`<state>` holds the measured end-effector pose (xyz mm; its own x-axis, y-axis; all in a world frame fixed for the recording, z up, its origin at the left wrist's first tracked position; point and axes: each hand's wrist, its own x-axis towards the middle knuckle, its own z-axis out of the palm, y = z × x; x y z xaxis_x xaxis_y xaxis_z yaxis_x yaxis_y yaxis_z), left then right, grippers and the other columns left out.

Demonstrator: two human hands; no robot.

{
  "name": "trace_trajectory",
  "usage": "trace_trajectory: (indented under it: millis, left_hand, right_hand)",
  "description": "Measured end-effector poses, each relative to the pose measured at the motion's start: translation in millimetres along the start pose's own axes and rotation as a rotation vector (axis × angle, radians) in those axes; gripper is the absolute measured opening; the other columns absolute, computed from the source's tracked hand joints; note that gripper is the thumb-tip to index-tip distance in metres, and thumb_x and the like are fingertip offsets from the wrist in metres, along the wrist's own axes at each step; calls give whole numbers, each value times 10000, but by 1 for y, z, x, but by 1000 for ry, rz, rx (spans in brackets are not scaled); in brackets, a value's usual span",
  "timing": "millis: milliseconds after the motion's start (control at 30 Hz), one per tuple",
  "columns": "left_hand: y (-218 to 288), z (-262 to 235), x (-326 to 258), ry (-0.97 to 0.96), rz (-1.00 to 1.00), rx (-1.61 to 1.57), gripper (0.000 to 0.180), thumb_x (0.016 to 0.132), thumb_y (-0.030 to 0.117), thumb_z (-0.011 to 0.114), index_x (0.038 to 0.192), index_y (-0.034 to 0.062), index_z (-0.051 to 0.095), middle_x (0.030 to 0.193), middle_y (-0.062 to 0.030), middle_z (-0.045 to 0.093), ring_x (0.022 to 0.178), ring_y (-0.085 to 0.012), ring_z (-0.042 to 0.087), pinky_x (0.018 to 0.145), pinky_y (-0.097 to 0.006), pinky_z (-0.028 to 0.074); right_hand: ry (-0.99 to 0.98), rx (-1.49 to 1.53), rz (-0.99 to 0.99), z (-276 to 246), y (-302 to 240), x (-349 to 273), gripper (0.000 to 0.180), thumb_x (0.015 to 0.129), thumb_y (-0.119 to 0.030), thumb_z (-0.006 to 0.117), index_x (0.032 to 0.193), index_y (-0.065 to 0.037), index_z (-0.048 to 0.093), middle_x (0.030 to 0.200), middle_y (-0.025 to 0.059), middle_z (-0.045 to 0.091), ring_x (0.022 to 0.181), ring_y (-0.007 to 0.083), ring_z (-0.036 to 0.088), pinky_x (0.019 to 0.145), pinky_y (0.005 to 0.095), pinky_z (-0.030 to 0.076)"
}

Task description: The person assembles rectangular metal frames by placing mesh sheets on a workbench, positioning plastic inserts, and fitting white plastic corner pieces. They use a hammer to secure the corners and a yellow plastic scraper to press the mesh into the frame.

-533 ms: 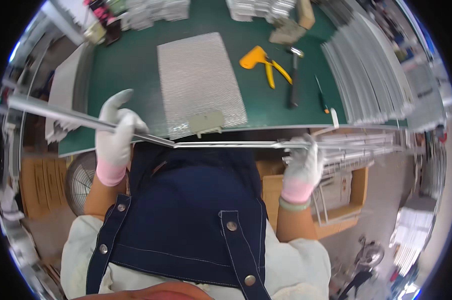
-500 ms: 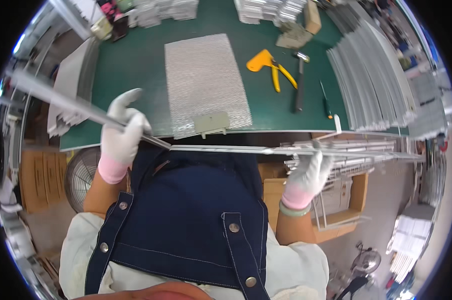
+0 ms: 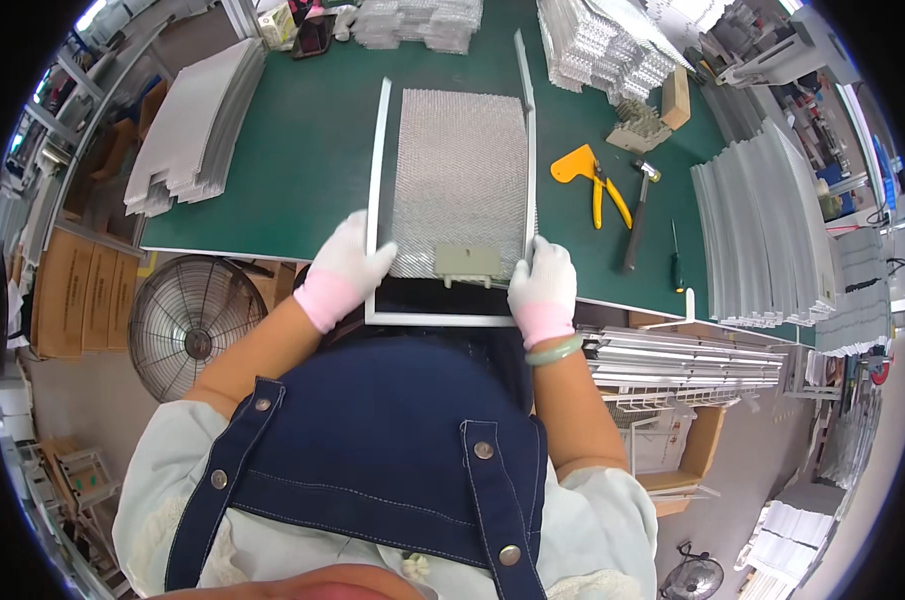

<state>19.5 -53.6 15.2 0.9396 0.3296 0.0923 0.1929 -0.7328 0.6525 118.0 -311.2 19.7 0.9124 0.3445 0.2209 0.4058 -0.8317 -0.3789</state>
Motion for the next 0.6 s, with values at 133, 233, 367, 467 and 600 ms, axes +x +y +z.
trace_trajectory:
  millis: [133,233,367,467,600]
  left_hand:
    - [-14,-9,17,-18,-39,-118,412,847,264,655,1059,-72,544,896,-279,642,869,-432,649,831,-462,525]
    - [-21,-29,2,-85,-167,-124,428,843,299,661,1029,-71,552,823,-251,649,817,-386,669,784,-429,537]
    - [-11,-49,-36,-208,-223,156,496,884,463,649,895,-33,624,801,-214,662,789,-327,686,729,-418,530]
    - [-19,-35,-45,-403,-387,-199,465,918,434,665,892,-31,661,809,-112,670,709,-201,642,674,-324,496]
    - [-33,-18,-49,-384,-551,-847,290,937,249,678,1044,-16,626,872,-43,648,745,-100,619,651,-233,500]
  right_hand:
    - [-59,118,72,1,-6,3,350,868,-125,606,1174,45,608,1044,265,638,1019,415,612,903,468,496]
    - [-28,147,108,4,3,-14,413,862,-115,642,1221,81,592,1087,235,668,973,358,664,892,400,521]
    - [-171,487,426,-13,-23,-48,500,909,-170,669,1308,71,487,978,183,667,822,251,665,760,353,541]
    - [-99,652,379,4,-8,-67,556,904,-160,686,1322,95,423,886,100,657,665,115,624,614,238,520]
    - [-138,1117,577,4,-16,-63,587,897,-56,674,1355,110,347,918,94,648,724,107,623,632,220,528]
